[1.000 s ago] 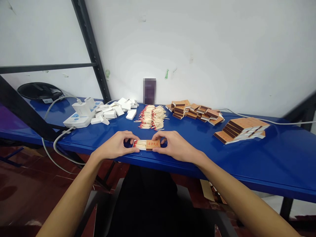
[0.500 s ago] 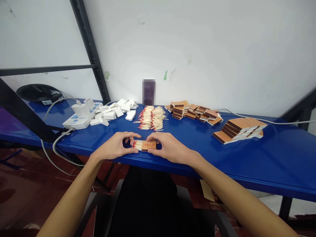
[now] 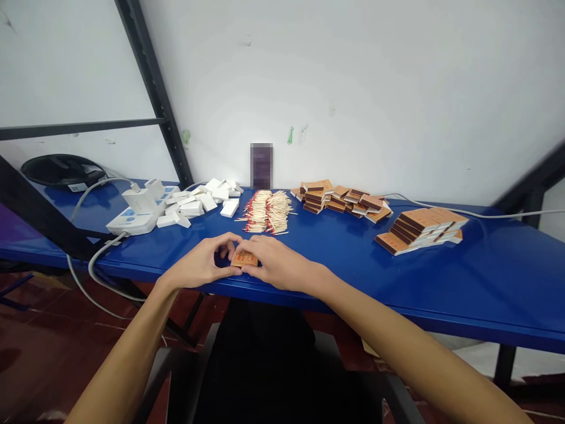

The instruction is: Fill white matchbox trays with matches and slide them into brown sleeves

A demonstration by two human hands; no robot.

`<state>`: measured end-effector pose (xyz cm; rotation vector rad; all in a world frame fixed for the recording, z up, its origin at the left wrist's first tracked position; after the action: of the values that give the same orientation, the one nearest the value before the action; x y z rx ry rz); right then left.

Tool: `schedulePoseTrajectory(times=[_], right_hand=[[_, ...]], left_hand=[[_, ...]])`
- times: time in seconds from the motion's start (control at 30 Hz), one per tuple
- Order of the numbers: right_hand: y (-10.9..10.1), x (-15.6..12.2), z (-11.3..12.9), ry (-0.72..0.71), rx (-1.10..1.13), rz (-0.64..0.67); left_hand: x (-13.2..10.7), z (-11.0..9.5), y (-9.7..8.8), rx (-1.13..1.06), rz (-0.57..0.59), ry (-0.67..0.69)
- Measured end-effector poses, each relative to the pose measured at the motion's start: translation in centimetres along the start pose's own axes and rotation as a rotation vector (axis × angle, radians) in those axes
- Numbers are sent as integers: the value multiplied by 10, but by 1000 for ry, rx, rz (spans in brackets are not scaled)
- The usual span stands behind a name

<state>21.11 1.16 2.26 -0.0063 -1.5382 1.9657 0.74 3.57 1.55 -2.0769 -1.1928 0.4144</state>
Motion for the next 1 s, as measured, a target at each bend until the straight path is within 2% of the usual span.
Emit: schedulePoseTrajectory(times=[0.23,0.37,0.47,0.57,0.63,0.67,0.8,1.0], right_hand=[[5,-5,4,-13,-17,-4],[-3,-23,7,42,-104,-92],[-26,-61,2,233,-329,-238],[-56,-117,-12,642,-742,-410],[-71,-153,-23,790,-941,-394],[-75,-169,-28,814,-1007,-377],[-75,-209,-43,712,-1082,-249],[-70,-218,-58,625,-1099,-218]], left_hand=[[0,1,-1,37,3,4],[1,3,-3,42,10,-49],[2,3,-4,76,-8,-92],[2,-1,-4,109,-25,-120],[2,-3,-4,127,-31,-136],[2,-3,-4,133,-33,-142],[4,-3,-3,138,-40,-150],[5,1,-2,120,-70,-138]])
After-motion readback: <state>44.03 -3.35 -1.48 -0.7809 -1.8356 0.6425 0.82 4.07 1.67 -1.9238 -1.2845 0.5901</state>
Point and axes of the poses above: each hand's wrist, its own x-axis towards the middle knuckle, its own y-axis out of the palm, z = x × y, the point moved 1 cm from there along x, towards the middle knuckle, and after that the axes turned 15 degrees about -y, right-handed, at the moved point
